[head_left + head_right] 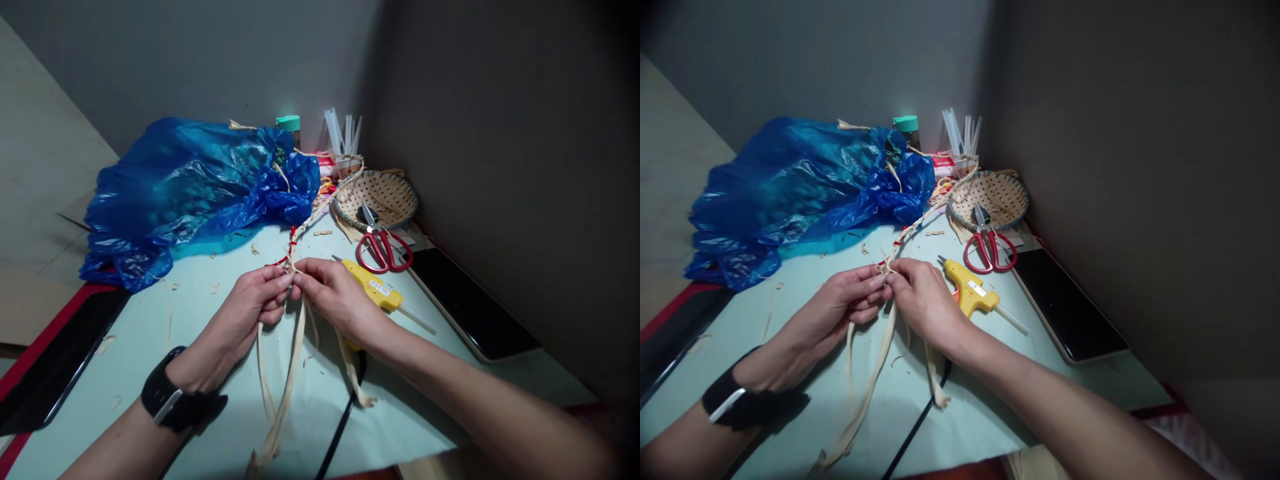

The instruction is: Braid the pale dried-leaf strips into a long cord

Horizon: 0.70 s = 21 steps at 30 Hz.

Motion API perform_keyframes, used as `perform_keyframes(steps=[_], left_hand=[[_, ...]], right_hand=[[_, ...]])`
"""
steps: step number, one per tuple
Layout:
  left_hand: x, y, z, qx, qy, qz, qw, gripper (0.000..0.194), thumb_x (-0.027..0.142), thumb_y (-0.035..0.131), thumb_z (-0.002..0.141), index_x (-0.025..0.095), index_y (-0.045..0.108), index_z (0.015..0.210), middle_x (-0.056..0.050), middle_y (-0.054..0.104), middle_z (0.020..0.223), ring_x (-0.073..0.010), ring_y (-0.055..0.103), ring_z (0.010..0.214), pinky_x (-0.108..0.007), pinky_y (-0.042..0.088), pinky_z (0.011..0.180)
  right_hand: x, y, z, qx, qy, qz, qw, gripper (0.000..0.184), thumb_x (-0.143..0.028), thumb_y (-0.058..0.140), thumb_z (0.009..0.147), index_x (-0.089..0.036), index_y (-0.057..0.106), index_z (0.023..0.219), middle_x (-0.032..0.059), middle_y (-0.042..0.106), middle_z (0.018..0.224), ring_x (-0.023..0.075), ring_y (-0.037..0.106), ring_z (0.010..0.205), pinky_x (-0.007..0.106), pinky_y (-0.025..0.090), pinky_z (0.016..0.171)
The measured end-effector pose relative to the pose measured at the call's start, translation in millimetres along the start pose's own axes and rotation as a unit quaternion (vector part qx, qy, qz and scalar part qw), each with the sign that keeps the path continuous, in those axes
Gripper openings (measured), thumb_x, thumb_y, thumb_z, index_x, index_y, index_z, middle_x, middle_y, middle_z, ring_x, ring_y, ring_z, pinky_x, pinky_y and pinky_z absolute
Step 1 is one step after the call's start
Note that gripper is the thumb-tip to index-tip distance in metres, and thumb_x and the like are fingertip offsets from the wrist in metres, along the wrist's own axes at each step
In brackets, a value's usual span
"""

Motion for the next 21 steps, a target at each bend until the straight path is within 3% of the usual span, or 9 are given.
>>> perform_keyframes(steps=[3, 7, 13, 16, 21], left_hand=[[-1, -2.3, -3, 0.023, -0.003, 0.006, 1.0, 0.014, 0.022, 0.071, 0.073, 0.011, 0.061, 0.072, -0.001, 0.056, 0.065, -0.0007, 0.03, 0.044, -0.014, 0.018, 0.037], [2, -3.8, -6, 0.042, 0.014, 0.033, 0.998, 0.014, 0.023, 0.07, 0.074, 0.012, 0.062, 0.073, 0.0, 0.058, 0.065, -0.0005, 0.027, 0.042, -0.015, 0.017, 0.038], [4, -2.3, -9, 0.035, 0.026, 0.066, 0.997, 0.016, 0.027, 0.067, 0.077, 0.013, 0.061, 0.072, 0.003, 0.053, 0.061, -0.0022, 0.024, 0.043, -0.019, 0.014, 0.039], [7, -6.0, -9, 0.054, 0.041, 0.097, 0.993, 0.019, 0.029, 0.065, 0.079, 0.014, 0.059, 0.069, 0.005, 0.043, 0.055, -0.0036, 0.025, 0.043, -0.021, 0.014, 0.04], [6, -12.1, -9, 0.103, 0.044, 0.116, 0.987, 0.021, 0.026, 0.066, 0.076, 0.016, 0.054, 0.063, 0.007, 0.038, 0.051, -0.0045, 0.025, 0.043, -0.021, 0.015, 0.041]], right_hand=[[2, 1, -2, 0.004, 0.003, -0.015, 1.0, 0.011, -0.026, 0.048, 0.09, -0.019, 0.048, 0.099, -0.0015, 0.064, 0.07, 0.0133, 0.056, 0.067, 0.025, 0.037, 0.064], [2, 0, -3, -0.004, 0.006, -0.038, 0.999, 0.012, -0.027, 0.049, 0.09, -0.02, 0.043, 0.099, -0.0018, 0.065, 0.068, 0.0138, 0.057, 0.066, 0.025, 0.036, 0.063], [-3, -2, 1, -0.077, 0.011, -0.087, 0.993, 0.009, -0.027, 0.052, 0.089, -0.019, 0.051, 0.085, 0.0025, 0.07, 0.073, 0.0149, 0.058, 0.071, 0.024, 0.034, 0.062], [-11, -5, 0, -0.1, -0.004, -0.16, 0.982, 0.01, -0.025, 0.054, 0.087, -0.018, 0.058, 0.081, 0.0028, 0.068, 0.074, 0.0141, 0.055, 0.067, 0.024, 0.031, 0.059], [-33, -13, -8, -0.051, -0.052, -0.309, 0.948, 0.019, -0.023, 0.048, 0.09, -0.016, 0.064, 0.08, 0.0051, 0.064, 0.072, 0.0131, 0.051, 0.062, 0.026, 0.025, 0.056]])
Point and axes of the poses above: each hand's wrist, its own z-axis towards the middle knuckle, its own y-axis out of the palm, x = y × z, the point moved 9 cm from there along z, towards the middle knuckle
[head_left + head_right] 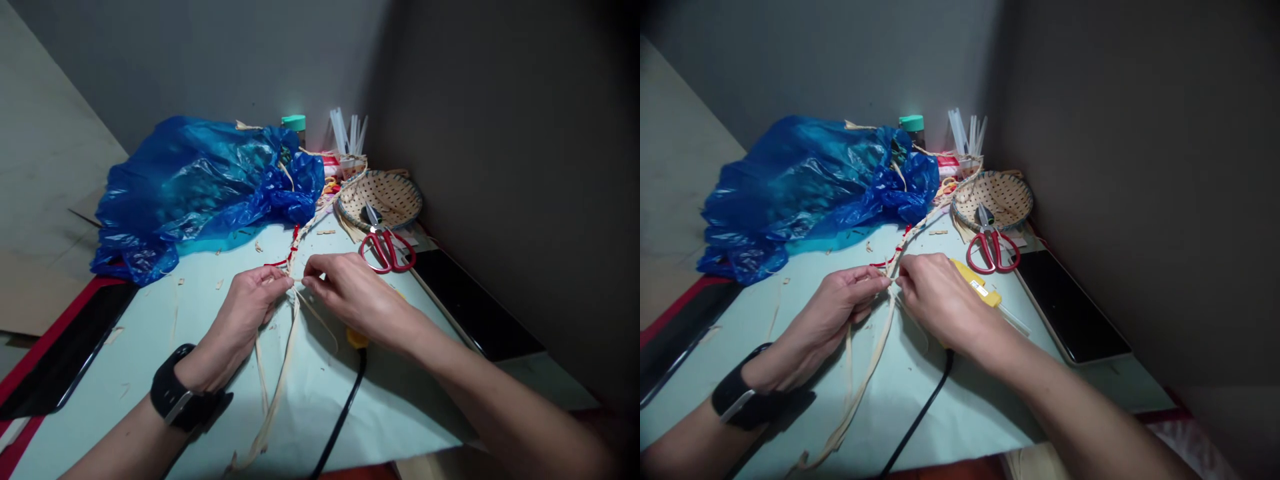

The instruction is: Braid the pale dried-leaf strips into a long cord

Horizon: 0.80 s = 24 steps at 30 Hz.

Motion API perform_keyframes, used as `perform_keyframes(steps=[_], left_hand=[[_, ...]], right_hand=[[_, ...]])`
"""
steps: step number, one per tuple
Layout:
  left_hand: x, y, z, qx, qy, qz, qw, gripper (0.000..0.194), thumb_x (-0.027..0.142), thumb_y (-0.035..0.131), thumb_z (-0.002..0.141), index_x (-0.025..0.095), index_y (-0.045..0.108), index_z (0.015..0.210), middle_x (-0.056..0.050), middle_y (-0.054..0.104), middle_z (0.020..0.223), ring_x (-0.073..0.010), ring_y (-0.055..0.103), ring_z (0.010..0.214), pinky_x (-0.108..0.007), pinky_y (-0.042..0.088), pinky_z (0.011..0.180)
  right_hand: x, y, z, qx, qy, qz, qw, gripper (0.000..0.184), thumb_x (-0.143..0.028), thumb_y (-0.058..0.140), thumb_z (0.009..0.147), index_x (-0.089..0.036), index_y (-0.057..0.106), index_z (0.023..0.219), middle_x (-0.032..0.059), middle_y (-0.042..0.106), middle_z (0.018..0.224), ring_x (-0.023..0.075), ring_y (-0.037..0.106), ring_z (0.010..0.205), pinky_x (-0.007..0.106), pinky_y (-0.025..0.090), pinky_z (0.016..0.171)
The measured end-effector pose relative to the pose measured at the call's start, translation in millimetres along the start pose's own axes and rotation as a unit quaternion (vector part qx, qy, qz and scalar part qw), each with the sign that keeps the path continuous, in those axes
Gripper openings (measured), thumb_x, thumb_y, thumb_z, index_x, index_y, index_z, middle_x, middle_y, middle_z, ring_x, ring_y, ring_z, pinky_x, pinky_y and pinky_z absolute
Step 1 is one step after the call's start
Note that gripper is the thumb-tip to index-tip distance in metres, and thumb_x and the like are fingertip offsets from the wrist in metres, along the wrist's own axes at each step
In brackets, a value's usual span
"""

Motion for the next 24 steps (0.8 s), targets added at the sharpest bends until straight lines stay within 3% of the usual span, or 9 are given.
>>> perform_keyframes(steps=[5, 11, 15, 21, 24], left_hand=[[-6, 0.3, 1, -0.008, -0.011, -0.003, 1.0, 0.017, 0.024, 0.064, 0.075, 0.015, 0.057, 0.063, 0.005, 0.046, 0.047, -0.0047, 0.031, 0.042, -0.02, 0.02, 0.043], [-14, 1.1, 6, -0.058, -0.069, -0.071, 0.993, 0.008, 0.013, 0.068, 0.066, 0.012, 0.06, 0.063, 0.006, 0.045, 0.05, -0.0018, 0.027, 0.04, -0.018, 0.017, 0.039], [-14, -0.2, 8, -0.072, -0.09, -0.123, 0.986, 0.012, 0.01, 0.073, 0.063, 0.012, 0.062, 0.066, 0.005, 0.048, 0.058, -0.0007, 0.031, 0.043, -0.014, 0.021, 0.038], [-18, 3.7, 7, -0.091, -0.121, -0.184, 0.971, 0.013, 0.011, 0.074, 0.066, 0.01, 0.062, 0.067, 0.004, 0.047, 0.057, 0.0002, 0.027, 0.041, -0.012, 0.019, 0.035], [-17, 3.5, 7, -0.066, -0.105, -0.201, 0.972, 0.013, 0.01, 0.073, 0.065, 0.011, 0.061, 0.067, 0.004, 0.048, 0.058, -0.0005, 0.032, 0.043, -0.011, 0.021, 0.036]], right_hand=[[-15, 16, -10, -0.012, 0.0, -0.04, 0.999, 0.025, -0.028, 0.043, 0.092, -0.016, 0.06, 0.08, 0.0053, 0.06, 0.064, 0.0111, 0.042, 0.05, 0.027, 0.021, 0.05], [-41, 45, -21, -0.024, -0.129, -0.195, 0.972, 0.023, -0.013, 0.042, 0.085, -0.009, 0.054, 0.105, 0.0073, 0.066, 0.072, 0.0171, 0.052, 0.05, 0.031, 0.014, 0.048], [-47, 49, -24, -0.022, -0.173, -0.262, 0.949, 0.033, -0.005, 0.04, 0.08, -0.008, 0.051, 0.111, 0.0113, 0.068, 0.09, 0.0189, 0.057, 0.055, 0.032, 0.015, 0.047], [-54, 52, -29, -0.04, -0.194, -0.249, 0.948, 0.022, -0.005, 0.04, 0.085, -0.011, 0.056, 0.098, 0.0089, 0.067, 0.084, 0.0192, 0.059, 0.058, 0.03, 0.019, 0.048], [-52, 36, -25, 0.005, -0.18, -0.158, 0.971, 0.018, -0.02, 0.041, 0.093, -0.015, 0.058, 0.089, 0.0063, 0.066, 0.078, 0.0172, 0.059, 0.063, 0.028, 0.028, 0.053]])
Point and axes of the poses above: each hand's wrist, its own z-axis towards the middle knuckle, its own y-axis out of the palm, x = y × z, the point moved 9 cm from there along z, towards the middle knuckle
